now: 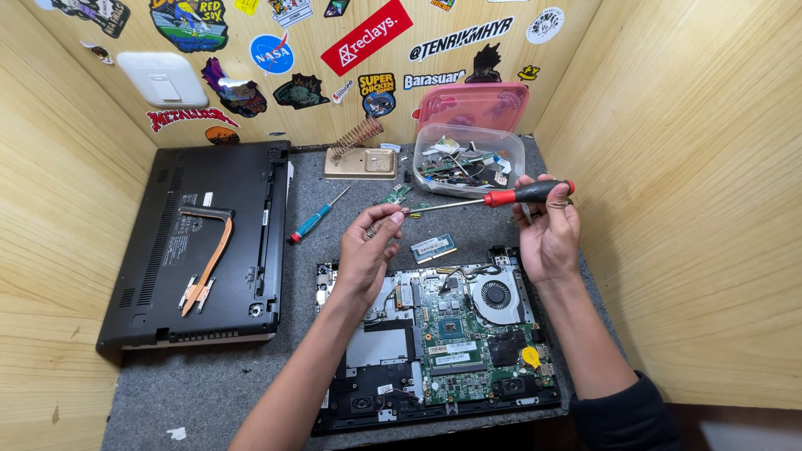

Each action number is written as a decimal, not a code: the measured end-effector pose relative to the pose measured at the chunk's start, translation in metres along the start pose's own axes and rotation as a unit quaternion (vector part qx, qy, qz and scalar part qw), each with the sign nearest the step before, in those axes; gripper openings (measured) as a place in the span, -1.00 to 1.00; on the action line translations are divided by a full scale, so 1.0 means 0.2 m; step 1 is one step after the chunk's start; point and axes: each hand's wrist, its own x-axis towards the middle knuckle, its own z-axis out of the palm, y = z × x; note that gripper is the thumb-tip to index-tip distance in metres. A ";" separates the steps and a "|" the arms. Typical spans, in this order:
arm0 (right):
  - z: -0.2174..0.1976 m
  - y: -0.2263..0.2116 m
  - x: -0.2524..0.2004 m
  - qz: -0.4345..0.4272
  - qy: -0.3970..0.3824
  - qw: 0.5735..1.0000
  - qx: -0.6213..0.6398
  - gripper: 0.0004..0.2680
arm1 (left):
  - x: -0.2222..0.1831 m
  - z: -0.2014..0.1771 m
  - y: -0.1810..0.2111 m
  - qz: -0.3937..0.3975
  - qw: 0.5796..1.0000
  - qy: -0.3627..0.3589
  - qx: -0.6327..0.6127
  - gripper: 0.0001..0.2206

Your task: Repairing internal components of a laptop by removing screws and inspecting the motherboard and fan

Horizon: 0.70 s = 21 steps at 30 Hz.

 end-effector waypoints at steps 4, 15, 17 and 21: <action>0.00 0.01 0.00 -0.002 0.001 1.000 0.000 -0.68 | 0.01 -0.01 -0.03 0.001 1.000 0.005 0.009 -0.78; -0.01 0.01 0.00 -0.020 -0.005 1.000 -0.022 -0.69 | -0.01 -0.02 -0.03 0.004 0.999 -0.009 0.049 -0.76; 0.00 0.01 0.00 -0.023 -0.007 0.999 -0.025 -0.68 | -0.01 -0.03 -0.03 0.010 0.998 -0.010 0.055 -0.77; 0.00 0.01 0.00 -0.045 -0.017 0.998 -0.039 -0.68 | -0.03 -0.02 0.00 0.061 0.990 -0.017 0.122 -0.81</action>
